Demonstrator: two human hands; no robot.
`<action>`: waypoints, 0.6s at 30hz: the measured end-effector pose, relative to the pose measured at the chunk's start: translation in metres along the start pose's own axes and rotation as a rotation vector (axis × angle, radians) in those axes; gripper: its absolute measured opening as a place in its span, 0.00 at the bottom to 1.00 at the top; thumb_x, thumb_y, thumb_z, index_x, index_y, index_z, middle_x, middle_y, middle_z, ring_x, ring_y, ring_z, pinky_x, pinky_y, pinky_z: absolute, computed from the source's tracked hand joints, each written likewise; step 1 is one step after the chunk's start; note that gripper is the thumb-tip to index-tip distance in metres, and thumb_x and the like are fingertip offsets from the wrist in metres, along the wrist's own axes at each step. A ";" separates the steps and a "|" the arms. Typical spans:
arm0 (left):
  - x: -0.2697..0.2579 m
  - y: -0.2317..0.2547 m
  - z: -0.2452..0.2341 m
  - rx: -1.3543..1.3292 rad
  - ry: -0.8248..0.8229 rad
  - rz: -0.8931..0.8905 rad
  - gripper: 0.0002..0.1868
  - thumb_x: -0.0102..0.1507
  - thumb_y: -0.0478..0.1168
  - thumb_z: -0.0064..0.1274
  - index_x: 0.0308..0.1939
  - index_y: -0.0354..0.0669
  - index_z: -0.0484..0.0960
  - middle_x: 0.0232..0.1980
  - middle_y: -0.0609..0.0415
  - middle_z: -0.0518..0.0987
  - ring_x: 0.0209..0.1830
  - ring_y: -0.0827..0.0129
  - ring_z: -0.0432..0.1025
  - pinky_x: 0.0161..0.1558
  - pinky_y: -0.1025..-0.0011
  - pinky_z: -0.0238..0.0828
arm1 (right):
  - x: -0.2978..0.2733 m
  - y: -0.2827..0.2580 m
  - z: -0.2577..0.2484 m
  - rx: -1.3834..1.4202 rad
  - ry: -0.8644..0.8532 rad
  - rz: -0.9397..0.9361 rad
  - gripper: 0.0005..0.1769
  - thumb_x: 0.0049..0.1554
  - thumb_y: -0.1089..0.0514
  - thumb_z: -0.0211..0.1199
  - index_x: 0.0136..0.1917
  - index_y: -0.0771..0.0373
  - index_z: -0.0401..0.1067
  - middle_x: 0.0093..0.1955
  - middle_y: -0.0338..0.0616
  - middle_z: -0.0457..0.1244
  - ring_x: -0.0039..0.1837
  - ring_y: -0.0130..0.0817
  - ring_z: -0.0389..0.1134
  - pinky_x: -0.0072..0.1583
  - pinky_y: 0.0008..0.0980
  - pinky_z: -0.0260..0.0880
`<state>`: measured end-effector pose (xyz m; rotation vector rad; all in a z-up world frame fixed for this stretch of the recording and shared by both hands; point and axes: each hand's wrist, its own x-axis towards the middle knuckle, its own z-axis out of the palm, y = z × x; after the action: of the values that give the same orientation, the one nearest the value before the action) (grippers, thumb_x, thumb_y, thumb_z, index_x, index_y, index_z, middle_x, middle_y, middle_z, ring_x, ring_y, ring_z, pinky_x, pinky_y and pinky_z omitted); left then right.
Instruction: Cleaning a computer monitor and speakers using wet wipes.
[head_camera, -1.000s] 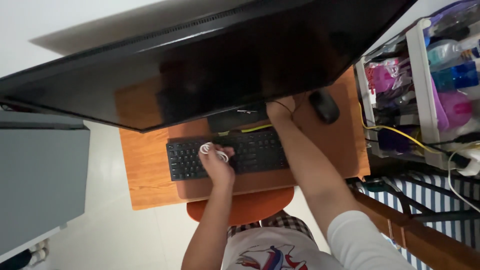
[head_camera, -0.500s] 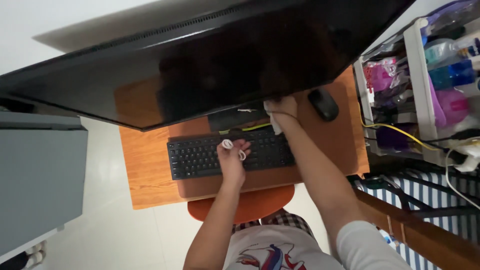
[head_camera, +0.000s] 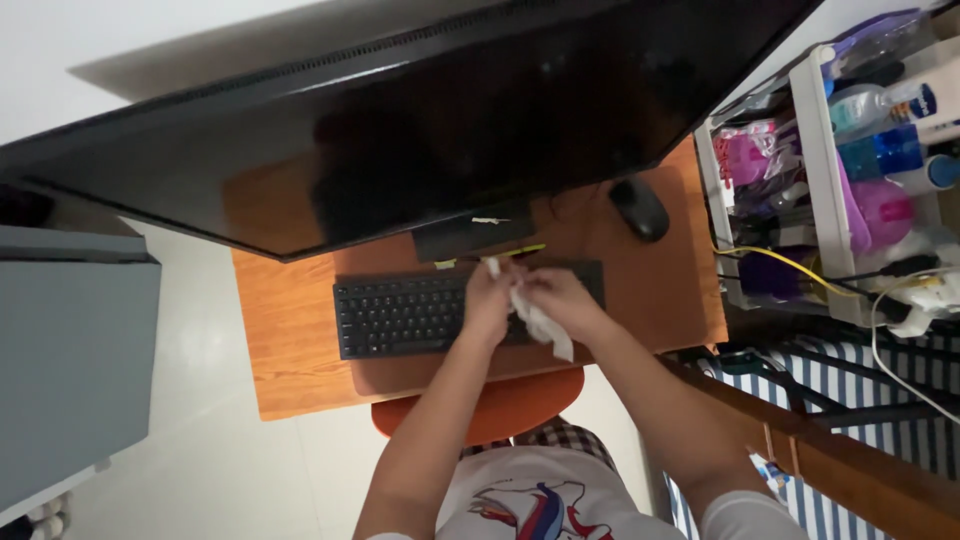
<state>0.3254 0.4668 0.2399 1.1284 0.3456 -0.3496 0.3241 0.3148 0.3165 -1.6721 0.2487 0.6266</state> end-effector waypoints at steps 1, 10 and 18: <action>-0.003 0.008 -0.004 0.000 0.000 0.001 0.15 0.65 0.35 0.51 0.56 0.40 0.76 0.47 0.52 0.83 0.45 0.66 0.78 0.46 0.71 0.76 | 0.009 0.000 0.002 0.000 -0.001 -0.001 0.16 0.57 0.53 0.65 0.51 0.68 0.78 0.45 0.46 0.71 0.45 0.26 0.68 0.48 0.30 0.70; -0.035 0.028 -0.058 -0.266 0.251 -0.109 0.14 0.75 0.48 0.47 0.52 0.41 0.69 0.37 0.50 0.75 0.31 0.65 0.73 0.31 0.66 0.76 | 0.113 -0.017 0.038 -0.849 0.622 -0.639 0.13 0.56 0.55 0.64 0.54 0.58 0.80 0.48 0.56 0.70 0.45 0.55 0.71 0.46 0.49 0.72; -0.054 0.040 -0.094 -0.403 0.232 -0.223 0.19 0.64 0.36 0.54 0.59 0.43 0.73 0.48 0.54 0.79 0.47 0.63 0.77 0.48 0.58 0.78 | 0.135 0.008 0.042 -1.129 0.495 -0.585 0.13 0.54 0.56 0.65 0.53 0.54 0.82 0.49 0.60 0.68 0.39 0.55 0.70 0.40 0.50 0.72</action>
<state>0.2864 0.5738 0.2598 0.7347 0.7172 -0.3267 0.4206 0.3779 0.2343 -2.8131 -0.3234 -0.1896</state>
